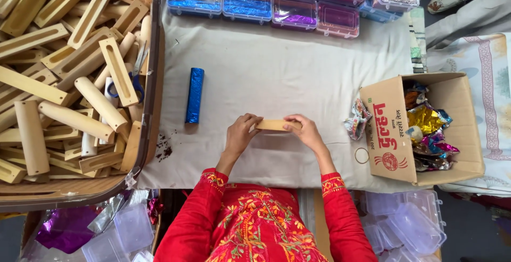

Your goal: Manually assembling and packaging small wooden components into foil wrappers.

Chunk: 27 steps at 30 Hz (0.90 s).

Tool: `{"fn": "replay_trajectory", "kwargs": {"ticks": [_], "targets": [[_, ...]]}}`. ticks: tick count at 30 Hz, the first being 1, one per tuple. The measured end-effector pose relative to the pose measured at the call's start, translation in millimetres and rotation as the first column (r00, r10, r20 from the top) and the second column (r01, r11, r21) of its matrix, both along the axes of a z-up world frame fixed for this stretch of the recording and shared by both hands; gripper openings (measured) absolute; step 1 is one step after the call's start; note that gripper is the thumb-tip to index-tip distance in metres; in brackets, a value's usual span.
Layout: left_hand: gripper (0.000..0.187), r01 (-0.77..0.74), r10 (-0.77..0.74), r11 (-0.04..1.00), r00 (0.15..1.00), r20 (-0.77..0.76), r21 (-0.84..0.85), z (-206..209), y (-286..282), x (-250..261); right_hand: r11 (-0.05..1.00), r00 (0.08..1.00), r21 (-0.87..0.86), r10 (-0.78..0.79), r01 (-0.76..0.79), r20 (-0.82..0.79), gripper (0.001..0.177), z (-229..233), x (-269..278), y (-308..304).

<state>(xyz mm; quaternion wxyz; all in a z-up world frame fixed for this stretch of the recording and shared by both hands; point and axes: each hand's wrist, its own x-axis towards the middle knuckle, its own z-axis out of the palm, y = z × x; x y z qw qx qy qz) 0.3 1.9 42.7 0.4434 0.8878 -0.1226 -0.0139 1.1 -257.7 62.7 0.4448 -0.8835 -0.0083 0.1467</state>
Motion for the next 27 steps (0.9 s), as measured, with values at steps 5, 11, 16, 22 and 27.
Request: {"fn": "replay_trajectory", "kwargs": {"ticks": [5, 11, 16, 22, 27], "targets": [[0.040, -0.010, 0.010, 1.000, 1.000, -0.003, 0.011, -16.7, -2.9, -3.4, 0.959, 0.971, -0.277, 0.120, -0.060, 0.206, 0.042, 10.5, -6.0, 10.1], [0.042, -0.007, 0.007, 1.000, 1.000, 0.014, 0.010, -16.9, -2.1, -2.9, 0.928, 0.946, -0.365, 0.185, -0.079, 0.264, 0.045, 1.3, -6.3, 14.1], [0.044, 0.002, -0.002, 1.000, 0.998, -0.060, -0.009, -25.9, -1.6, -4.5, 0.916, 0.949, -0.386, 0.212, -0.110, 0.233, 0.045, -1.5, -0.2, 6.8], [0.069, -0.017, 0.012, 0.999, 0.996, -0.094, -0.049, -37.4, -2.5, -3.8, 0.891, 0.951, -0.435, 0.234, -0.127, 0.203, 0.042, -3.3, 5.5, 5.2], [0.072, -0.039, 0.027, 0.995, 0.992, -0.123, -0.095, -37.5, -1.5, -4.0, 0.920, 0.968, -0.386, 0.158, -0.073, 0.195, 0.042, -7.8, 3.4, 3.8]]}}
